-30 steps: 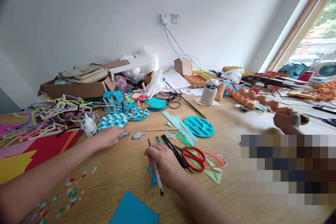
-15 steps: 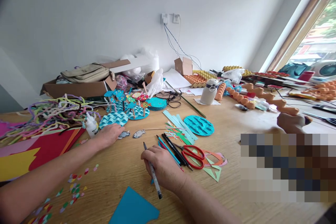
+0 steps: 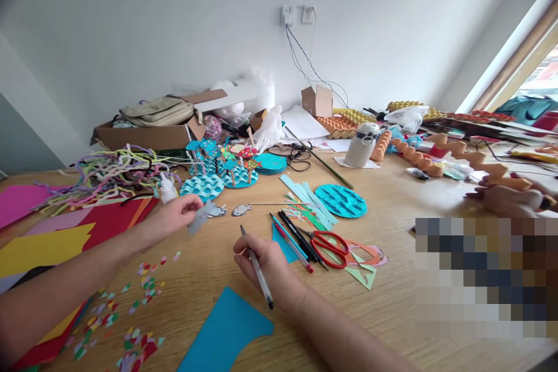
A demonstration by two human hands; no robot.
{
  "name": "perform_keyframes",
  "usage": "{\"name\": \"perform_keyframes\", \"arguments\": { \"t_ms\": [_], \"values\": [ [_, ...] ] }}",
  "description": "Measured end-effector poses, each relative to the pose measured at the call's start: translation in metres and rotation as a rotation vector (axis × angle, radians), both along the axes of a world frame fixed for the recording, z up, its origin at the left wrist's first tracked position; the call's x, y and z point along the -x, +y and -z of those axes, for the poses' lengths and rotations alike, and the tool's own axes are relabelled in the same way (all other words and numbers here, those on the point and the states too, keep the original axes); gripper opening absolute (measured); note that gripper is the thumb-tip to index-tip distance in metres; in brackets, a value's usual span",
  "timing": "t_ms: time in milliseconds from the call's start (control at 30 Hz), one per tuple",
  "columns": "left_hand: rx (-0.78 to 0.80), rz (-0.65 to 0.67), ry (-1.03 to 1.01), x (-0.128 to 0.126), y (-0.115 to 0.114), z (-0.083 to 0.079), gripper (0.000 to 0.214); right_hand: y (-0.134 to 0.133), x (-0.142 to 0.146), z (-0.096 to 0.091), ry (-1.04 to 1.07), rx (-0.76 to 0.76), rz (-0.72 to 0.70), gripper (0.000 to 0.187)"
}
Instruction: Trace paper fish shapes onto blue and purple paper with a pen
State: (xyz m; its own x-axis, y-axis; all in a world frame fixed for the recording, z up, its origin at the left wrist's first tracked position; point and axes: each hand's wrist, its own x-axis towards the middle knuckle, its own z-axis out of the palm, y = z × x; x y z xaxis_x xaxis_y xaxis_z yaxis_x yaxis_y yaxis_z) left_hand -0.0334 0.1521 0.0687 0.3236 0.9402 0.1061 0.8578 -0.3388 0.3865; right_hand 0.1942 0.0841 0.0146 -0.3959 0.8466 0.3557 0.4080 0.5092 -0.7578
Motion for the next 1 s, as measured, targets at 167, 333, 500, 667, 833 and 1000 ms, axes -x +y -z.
{"name": "perform_keyframes", "arguments": {
  "t_ms": [167, 333, 500, 667, 833, 1000],
  "values": [
    [0.099, 0.146, -0.179, -0.023, -0.034, 0.006, 0.011, 0.003, 0.0, -0.005, 0.338, 0.312, 0.047, 0.018],
    [0.066, 0.251, -0.209, -0.041, -0.054, -0.002, 0.011, 0.005, -0.004, -0.006, 0.529, 0.346, 0.006, 0.032],
    [0.051, 0.373, -0.167, -0.047, -0.065, -0.006, 0.026, -0.001, -0.003, -0.007, 0.438, 0.393, -0.07, 0.026],
    [-0.004, 0.34, -0.143, -0.02, -0.079, -0.013, 0.028, 0.0, -0.006, -0.009, 0.493, 0.369, -0.017, 0.024],
    [0.111, 0.572, 0.132, 0.051, -0.129, 0.007, 0.055, 0.013, -0.016, -0.005, 0.632, 0.318, 0.112, 0.021],
    [0.296, 0.644, 0.252, 0.084, -0.175, 0.026, 0.085, 0.017, -0.017, -0.005, 0.672, 0.288, 0.131, 0.018]
  ]
}}
